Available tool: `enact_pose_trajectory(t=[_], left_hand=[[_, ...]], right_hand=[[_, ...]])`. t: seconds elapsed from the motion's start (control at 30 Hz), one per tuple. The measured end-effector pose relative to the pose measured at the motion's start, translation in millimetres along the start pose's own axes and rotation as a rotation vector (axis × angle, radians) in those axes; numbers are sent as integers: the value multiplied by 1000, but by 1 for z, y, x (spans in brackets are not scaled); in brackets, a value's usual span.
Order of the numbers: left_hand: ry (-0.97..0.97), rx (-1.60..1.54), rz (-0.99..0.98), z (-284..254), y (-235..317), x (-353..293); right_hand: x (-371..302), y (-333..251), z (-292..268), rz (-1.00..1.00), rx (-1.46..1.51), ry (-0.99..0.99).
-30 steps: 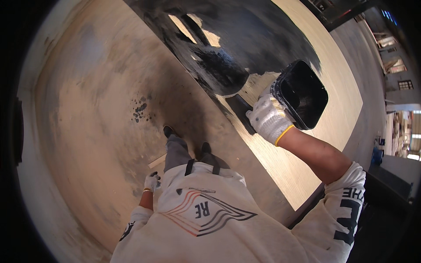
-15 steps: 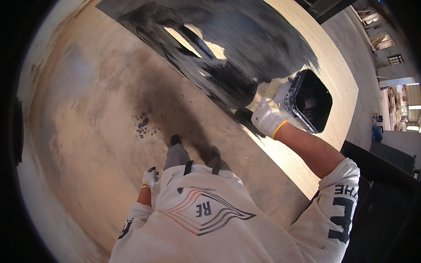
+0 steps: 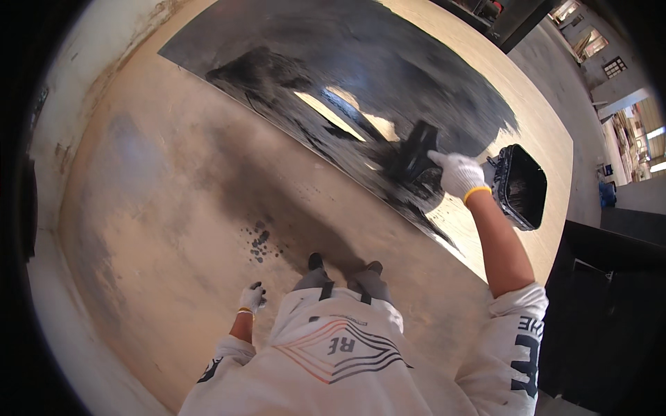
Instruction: The person applies black paint to a large wooden board using a brush. They repeatedly dip the brush into a paint container and spread the paint across the surface in broad strokes, gradually covering more of the board.
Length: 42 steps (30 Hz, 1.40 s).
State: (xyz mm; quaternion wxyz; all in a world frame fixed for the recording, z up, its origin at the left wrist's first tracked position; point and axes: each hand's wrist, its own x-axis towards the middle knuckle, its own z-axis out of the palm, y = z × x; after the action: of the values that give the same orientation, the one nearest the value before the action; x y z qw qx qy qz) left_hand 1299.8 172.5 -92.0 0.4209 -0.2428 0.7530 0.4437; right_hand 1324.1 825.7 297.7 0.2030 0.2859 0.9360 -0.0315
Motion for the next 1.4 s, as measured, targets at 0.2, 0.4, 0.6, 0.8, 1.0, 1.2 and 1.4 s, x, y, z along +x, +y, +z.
enact_pose_trajectory(t=[0.2,0.4,0.6,0.8,1.0,1.2,1.4], left_hand=[[-29,55,226,15,123,1],[-73,196,518,55,181,-3],[-71,618,1195,136,366,-102],[41,374,1211,145,466,-66],[-109,956,991,129,535,-52],[249,1285,1047,63,590,-13],[440,1402,947,-111,710,108]], right_hand=[[-46,53,144,90,441,89],[-23,-56,137,245,439,-152],[131,-172,111,18,582,27],[147,-259,43,23,1169,-131],[164,-289,85,-36,1887,-221],[148,-294,53,-32,1310,-173],[75,-278,79,229,1735,-173]])
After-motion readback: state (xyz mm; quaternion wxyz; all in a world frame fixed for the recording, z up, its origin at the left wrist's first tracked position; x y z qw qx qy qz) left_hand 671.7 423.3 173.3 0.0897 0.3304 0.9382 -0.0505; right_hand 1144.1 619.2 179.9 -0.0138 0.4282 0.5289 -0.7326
